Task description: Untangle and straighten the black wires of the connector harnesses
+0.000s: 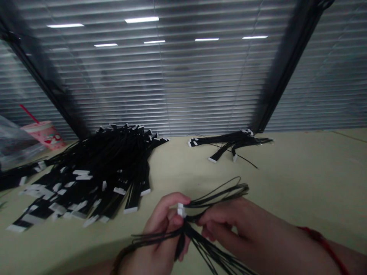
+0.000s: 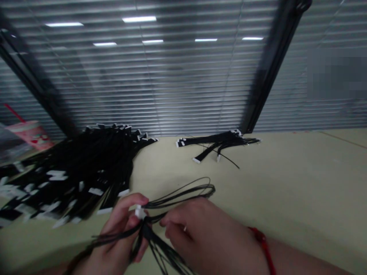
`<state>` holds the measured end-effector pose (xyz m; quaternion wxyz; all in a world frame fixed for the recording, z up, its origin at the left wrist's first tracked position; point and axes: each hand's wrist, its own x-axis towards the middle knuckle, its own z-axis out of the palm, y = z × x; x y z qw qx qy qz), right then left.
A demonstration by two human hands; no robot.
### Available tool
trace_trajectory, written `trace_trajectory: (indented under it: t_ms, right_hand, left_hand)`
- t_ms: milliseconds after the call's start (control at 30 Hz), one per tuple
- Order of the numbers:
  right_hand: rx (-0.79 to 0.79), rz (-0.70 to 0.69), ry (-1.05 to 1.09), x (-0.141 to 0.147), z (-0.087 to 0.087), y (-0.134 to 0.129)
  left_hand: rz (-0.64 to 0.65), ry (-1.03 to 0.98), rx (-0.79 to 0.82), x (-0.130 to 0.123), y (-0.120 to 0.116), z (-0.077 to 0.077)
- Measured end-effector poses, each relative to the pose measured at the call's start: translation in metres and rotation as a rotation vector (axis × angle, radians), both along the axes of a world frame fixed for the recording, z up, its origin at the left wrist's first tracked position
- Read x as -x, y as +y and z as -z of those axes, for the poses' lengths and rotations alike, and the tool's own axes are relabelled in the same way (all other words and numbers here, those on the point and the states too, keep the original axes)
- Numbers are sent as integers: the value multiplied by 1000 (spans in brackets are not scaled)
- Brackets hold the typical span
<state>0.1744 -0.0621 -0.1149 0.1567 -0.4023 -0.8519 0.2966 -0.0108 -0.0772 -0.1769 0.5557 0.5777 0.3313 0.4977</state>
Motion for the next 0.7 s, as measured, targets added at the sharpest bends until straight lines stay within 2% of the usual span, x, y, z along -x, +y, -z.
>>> trace_trajectory:
  t_ms: [133, 233, 467, 600, 700]
  right_hand:
    - [235, 33, 159, 6, 5, 4]
    - [280, 76, 213, 7, 6, 1]
    - [170, 71, 326, 13, 11, 0]
    - [133, 147, 231, 14, 21, -2]
    - [-5, 243, 111, 14, 19, -6]
  left_hand:
    - [8, 24, 45, 1, -3, 0]
    - [11, 59, 45, 1, -3, 0]
    - [19, 62, 32, 0, -4, -2]
    - [8, 82, 64, 0, -3, -2]
    - [-3, 60, 56, -1, -2, 0]
